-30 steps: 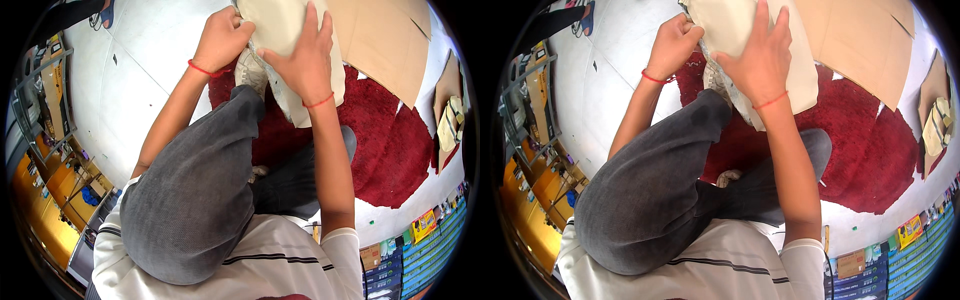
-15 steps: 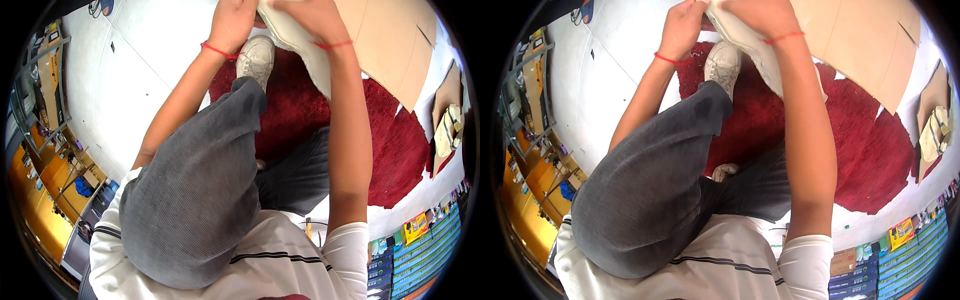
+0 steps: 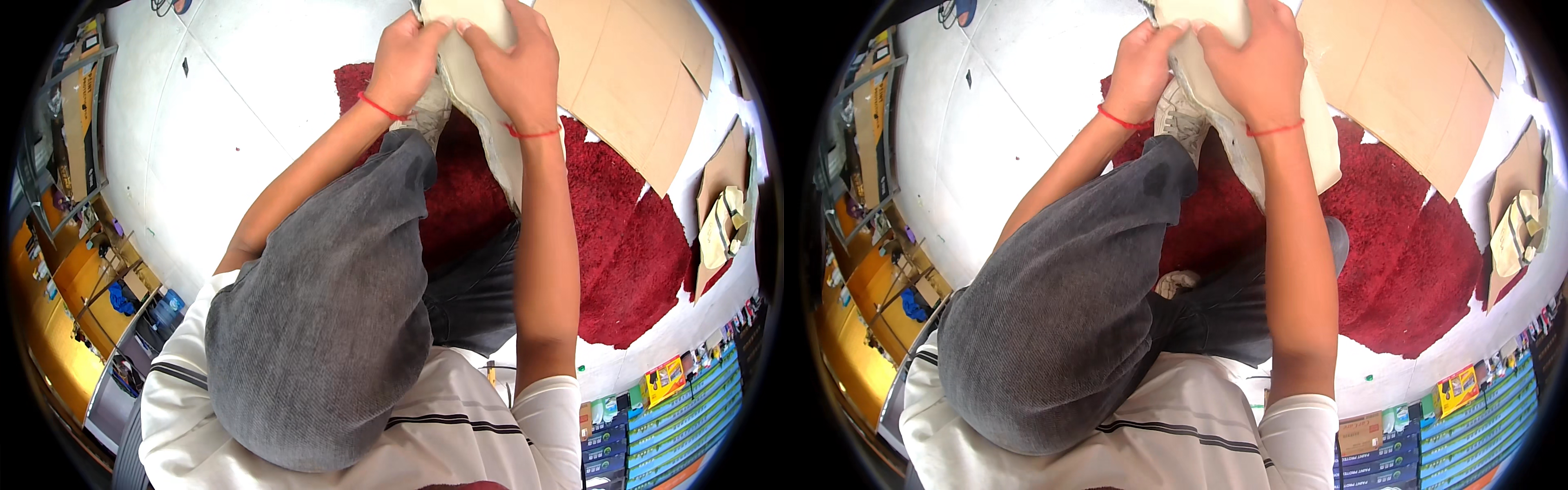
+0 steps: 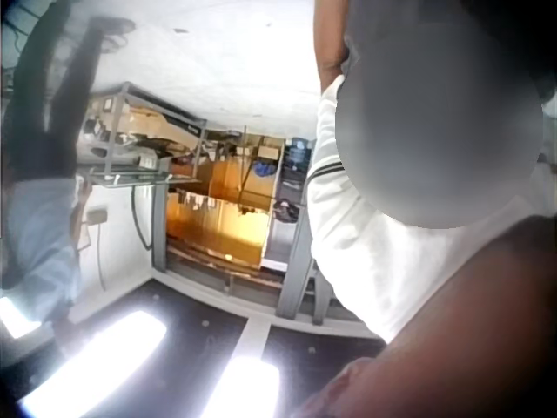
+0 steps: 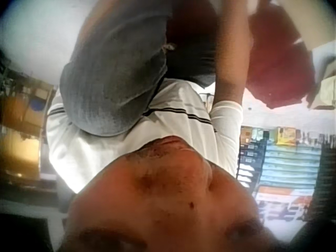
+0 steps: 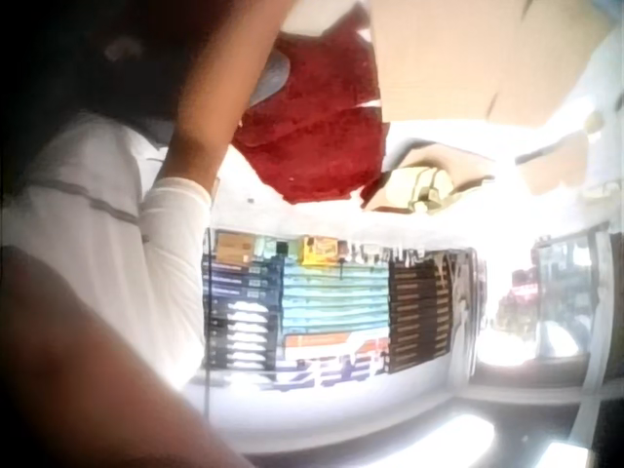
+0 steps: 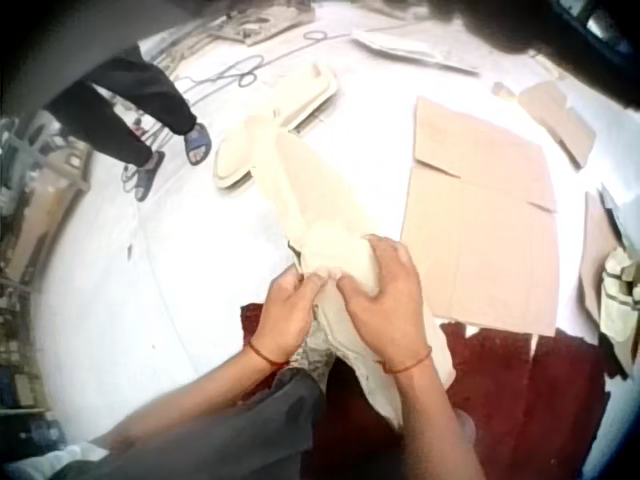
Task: The person sits on the floor and fits a white fabric cover over a curved plastic shell, smoothing it into place and tucking the edges. They then use a small tool to secure the fabric along the edges of the shell.
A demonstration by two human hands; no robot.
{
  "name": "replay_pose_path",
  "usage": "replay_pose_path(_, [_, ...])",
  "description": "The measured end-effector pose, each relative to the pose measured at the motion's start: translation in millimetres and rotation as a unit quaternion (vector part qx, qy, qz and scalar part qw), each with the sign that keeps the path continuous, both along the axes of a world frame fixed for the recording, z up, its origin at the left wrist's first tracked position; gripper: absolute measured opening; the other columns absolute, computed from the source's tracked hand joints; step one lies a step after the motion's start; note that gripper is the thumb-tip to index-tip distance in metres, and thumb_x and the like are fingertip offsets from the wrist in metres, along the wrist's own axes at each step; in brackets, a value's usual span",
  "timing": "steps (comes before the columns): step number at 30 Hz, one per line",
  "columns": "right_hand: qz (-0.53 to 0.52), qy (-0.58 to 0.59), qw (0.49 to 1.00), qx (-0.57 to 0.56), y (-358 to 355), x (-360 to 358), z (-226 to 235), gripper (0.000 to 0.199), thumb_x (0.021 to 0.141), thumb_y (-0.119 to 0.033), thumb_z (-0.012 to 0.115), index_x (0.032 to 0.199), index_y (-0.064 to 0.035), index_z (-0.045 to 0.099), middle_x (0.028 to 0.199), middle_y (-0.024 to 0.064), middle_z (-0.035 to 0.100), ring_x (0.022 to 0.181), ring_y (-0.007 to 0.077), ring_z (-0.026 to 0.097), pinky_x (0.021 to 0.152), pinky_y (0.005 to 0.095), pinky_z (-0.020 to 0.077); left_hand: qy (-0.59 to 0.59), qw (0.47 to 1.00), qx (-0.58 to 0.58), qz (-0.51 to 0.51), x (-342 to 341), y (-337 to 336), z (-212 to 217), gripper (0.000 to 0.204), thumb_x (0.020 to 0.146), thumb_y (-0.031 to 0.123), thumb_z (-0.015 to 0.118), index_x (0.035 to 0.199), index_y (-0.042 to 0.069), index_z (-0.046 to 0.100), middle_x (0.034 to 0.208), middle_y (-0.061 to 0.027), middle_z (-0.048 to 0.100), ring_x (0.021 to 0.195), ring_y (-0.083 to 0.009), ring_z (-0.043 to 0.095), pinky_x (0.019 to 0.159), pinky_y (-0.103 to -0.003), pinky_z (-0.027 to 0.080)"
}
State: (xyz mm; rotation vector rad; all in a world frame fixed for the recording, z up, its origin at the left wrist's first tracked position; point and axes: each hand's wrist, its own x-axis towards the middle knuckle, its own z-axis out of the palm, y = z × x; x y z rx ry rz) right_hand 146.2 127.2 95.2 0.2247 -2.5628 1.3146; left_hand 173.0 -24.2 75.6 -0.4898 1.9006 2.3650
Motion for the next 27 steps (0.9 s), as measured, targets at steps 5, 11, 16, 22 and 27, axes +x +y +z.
replay_pose_path(5, [-0.118, -0.034, 0.992, 0.034, -9.9, 7.3, 15.5, 0.049, 0.087, -0.023, 0.084, 0.123, 0.0066, 0.069, 0.12, 0.0265, 0.067, 0.11, 0.0455, 0.067, 0.094, 0.0505, 0.0558, 0.007, 0.991, -0.11, -0.073, 0.7, 4.0, 14.5, 0.048, 0.111, 0.038, 0.059, 0.114, -0.008, 0.073, 0.101, -0.0095, 0.076, 0.092, -0.0161, 0.07, 0.081, -0.03, 0.056])
replay_pose_path(11, [0.08, -0.176, 0.98, 0.043, 24.1, 9.3, -6.0, 0.104, 0.084, -0.025, 0.091, 0.166, -0.0034, 0.032, 0.162, 0.0323, 0.038, 0.145, 0.0407, 0.053, 0.113, 0.045, 0.0525, -0.063, 0.994, -0.051, -0.069, -6.8, -18.6, -7.4, 0.034, 0.105, 0.024, 0.072, 0.123, -0.005, 0.071, 0.113, -0.0113, 0.077, 0.099, -0.0127, 0.072, 0.088, -0.028, 0.057])
replay_pose_path(16, [0.119, -0.153, 0.979, 0.066, 23.1, 57.0, -28.9, 0.111, 0.076, -0.034, 0.093, 0.163, 0.0036, 0.035, 0.16, 0.0425, 0.036, 0.151, 0.0535, 0.04, 0.12, 0.0536, 0.0427, -0.158, 0.984, -0.083, -0.002, -21.4, -44.1, -50.5, 0.06, 0.111, 0.043, 0.059, 0.122, -0.015, 0.069, 0.114, -0.0151, 0.076, 0.101, -0.0192, 0.071, 0.086, -0.032, 0.056])
replay_pose_path(22, [0.066, -0.365, 0.917, 0.145, -20.7, 11.2, -2.8, 0.105, 0.08, -0.042, 0.092, 0.163, -0.0032, 0.04, 0.161, 0.0384, 0.039, 0.152, 0.0507, 0.04, 0.119, 0.0504, 0.0445, -0.185, 0.982, 0.011, -0.03, -21.6, -62.4, -72.3, 0.06, 0.115, 0.04, 0.047, 0.134, -0.015, 0.063, 0.128, -0.0232, 0.073, 0.113, -0.0298, 0.072, 0.096, -0.04, 0.058])
replay_pose_path(27, [0.105, -0.252, 0.944, 0.184, -15.1, 35.2, -37.5, 0.107, 0.078, -0.035, 0.091, 0.163, -0.0012, 0.036, 0.154, 0.0393, 0.044, 0.127, 0.0523, 0.061, 0.108, 0.0494, 0.0544, -0.166, 0.985, 0.035, -0.02, -10.3, -83.3, -94.9, 0.058, 0.116, 0.038, 0.045, 0.142, -0.011, 0.059, 0.134, -0.0224, 0.07, 0.118, -0.0323, 0.07, 0.101, -0.041, 0.058])
